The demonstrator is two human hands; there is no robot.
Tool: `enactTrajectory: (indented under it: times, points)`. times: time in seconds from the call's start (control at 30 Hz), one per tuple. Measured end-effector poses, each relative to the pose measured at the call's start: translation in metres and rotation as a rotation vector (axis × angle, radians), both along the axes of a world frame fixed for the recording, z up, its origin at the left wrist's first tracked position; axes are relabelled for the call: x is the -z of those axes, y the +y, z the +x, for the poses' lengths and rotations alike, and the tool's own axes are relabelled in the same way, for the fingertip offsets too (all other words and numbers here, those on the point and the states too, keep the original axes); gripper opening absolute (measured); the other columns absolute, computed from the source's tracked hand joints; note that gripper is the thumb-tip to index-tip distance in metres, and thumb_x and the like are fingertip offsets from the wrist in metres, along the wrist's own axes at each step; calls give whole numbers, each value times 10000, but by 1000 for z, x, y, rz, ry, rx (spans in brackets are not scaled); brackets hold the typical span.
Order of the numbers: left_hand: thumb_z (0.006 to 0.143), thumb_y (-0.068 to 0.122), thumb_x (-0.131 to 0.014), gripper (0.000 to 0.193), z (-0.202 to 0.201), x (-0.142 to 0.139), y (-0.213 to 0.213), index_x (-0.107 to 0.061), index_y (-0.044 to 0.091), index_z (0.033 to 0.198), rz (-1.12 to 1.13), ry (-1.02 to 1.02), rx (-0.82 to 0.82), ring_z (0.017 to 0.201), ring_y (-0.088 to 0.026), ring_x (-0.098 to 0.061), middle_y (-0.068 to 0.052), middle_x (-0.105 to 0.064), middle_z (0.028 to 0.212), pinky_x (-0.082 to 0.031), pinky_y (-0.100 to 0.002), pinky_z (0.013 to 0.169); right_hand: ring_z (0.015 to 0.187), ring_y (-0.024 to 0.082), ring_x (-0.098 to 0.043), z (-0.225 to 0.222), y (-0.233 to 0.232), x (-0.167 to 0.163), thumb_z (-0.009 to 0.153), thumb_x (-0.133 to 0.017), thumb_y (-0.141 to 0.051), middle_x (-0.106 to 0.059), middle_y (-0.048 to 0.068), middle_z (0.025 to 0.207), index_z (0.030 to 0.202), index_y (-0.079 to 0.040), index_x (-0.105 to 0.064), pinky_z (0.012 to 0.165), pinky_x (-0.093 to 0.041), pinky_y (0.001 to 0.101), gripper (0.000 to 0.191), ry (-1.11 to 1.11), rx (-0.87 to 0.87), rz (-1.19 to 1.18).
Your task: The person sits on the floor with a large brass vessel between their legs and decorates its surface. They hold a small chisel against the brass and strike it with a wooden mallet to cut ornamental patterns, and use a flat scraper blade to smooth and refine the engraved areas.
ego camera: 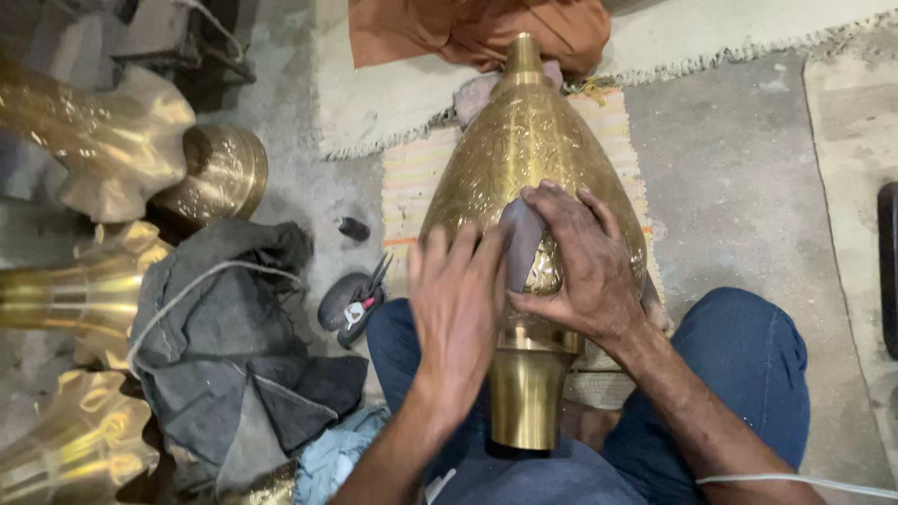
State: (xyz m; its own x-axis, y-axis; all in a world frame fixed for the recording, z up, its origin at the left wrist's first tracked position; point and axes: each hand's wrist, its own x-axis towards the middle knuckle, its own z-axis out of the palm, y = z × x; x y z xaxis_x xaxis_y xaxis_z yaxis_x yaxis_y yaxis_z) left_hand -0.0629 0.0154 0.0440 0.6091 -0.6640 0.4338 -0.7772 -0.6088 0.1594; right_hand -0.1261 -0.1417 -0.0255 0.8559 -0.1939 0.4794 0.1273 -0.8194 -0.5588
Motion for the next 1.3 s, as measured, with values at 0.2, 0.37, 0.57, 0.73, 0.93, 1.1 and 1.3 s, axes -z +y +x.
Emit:
enactTrajectory:
  times: [0.2, 0.37, 0.57, 0.73, 0.93, 1.1, 1.3]
  points:
    - [893, 157, -699, 336, -10, -13, 2, -722, 133, 1227, -63, 38, -34, 1040, -308, -576, -97, -688, 1109, -419, -472, 905, 1471, 322, -469, -3, -3, -4, 648, -914, -528, -537, 155, 1526, 1527, -77, -389, 1257, -271, 554, 1119, 20, -24, -9]
    - [950, 143, -713, 279, 10, 12, -4, -738, 129, 1228, -136, 98, 9, 968, -257, -575, -76, -682, 1048, -412, -413, 842, 1451, 312, -474, -3, 1, -8, 656, -891, -536, -526, 167, 1534, 1546, -80, -372, 1253, -279, 543, 1127, 30, 0, -14]
    - [952, 115, -729, 255, -13, 43, 68, -762, 126, 1205, -342, 231, -77, 807, -195, -575, -20, -734, 975, -446, -336, 777, 1459, 334, -457, -3, 2, -13, 674, -888, -594, -481, 196, 1551, 1567, -47, -326, 1245, -299, 539, 1188, 21, 4, -26]
    - [916, 88, -745, 245, -28, 5, 80, -776, 97, 1159, -414, 392, -170, 792, -194, -603, -48, -751, 951, -491, -321, 756, 1474, 351, -441, -8, 2, -19, 634, -888, -588, -459, 187, 1573, 1569, -64, -310, 1259, -293, 542, 1218, -40, -16, 3]
    - [930, 93, -727, 196, -54, -2, 57, -766, 19, 1107, -783, 1119, -40, 935, -124, -703, -55, -779, 1034, -563, -271, 857, 1477, 313, -476, -54, 17, -25, 865, -804, -416, -503, 168, 1548, 1546, -72, -399, 1268, -417, 482, 863, -167, -104, 333]
    - [972, 131, -707, 220, -78, 45, 46, -722, -27, 1124, -991, 1540, 116, 882, -116, -697, -57, -752, 970, -558, -268, 839, 1170, 224, -703, -91, 33, -7, 948, -701, -147, -730, 157, 1226, 1338, -22, -672, 1020, -585, 367, 411, 132, -141, 1208]
    - [1007, 207, -682, 276, -83, 53, 45, -702, -34, 1141, -1039, 1605, 112, 844, -101, -670, -58, -733, 904, -494, -237, 766, 1107, 191, -701, -95, 40, 6, 941, -692, -119, -739, 101, 1171, 1152, -6, -769, 972, -572, 338, 251, 187, -81, 1239]
